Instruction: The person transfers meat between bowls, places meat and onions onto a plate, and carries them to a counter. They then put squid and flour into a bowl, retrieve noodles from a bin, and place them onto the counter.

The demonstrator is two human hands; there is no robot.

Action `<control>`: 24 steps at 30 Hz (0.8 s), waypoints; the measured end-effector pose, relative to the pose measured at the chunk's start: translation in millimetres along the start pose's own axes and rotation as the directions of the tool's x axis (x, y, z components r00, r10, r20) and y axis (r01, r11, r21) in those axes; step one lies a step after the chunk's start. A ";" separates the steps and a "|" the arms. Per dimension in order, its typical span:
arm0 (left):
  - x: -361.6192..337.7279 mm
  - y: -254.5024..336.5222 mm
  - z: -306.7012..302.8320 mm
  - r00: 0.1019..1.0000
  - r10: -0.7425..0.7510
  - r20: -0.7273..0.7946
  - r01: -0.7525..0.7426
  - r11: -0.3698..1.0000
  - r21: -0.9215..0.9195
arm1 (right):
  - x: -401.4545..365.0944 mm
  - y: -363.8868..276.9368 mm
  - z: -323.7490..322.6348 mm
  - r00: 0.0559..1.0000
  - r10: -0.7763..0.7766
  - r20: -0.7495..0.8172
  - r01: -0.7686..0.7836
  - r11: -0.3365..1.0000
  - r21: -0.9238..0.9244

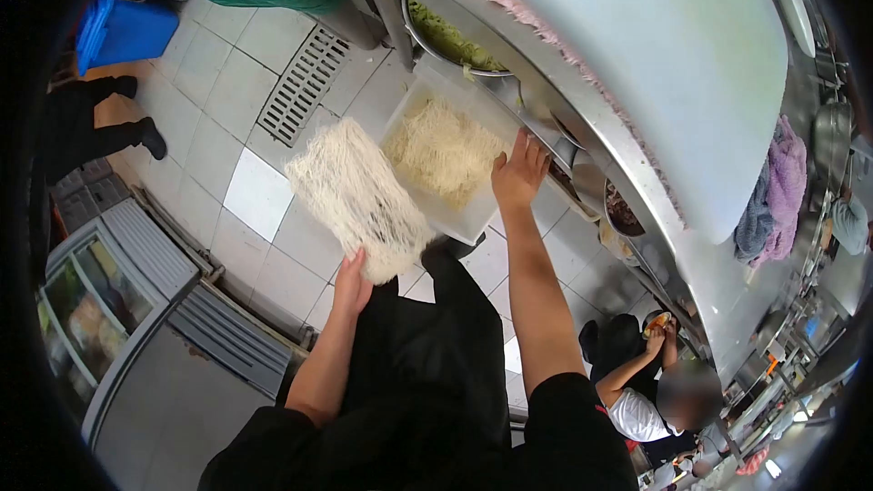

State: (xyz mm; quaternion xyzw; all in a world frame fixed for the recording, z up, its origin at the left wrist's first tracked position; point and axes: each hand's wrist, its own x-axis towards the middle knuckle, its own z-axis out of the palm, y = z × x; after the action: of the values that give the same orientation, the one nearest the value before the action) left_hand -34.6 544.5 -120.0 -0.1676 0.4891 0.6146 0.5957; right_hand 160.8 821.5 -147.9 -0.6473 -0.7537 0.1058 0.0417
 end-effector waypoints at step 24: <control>-37.2 29.8 50.8 0.835 -0.440 0.330 0.249 0.838 0.486 | -183.2 26.8 -88.3 0.758 -0.131 0.639 -0.523 0.463 0.716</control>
State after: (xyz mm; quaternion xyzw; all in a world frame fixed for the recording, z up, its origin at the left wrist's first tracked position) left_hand -33.5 569.7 -55.0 0.0176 0.4277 0.3943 0.8132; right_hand 233.5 654.1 -54.1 -0.5500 -0.4767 0.6783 0.1006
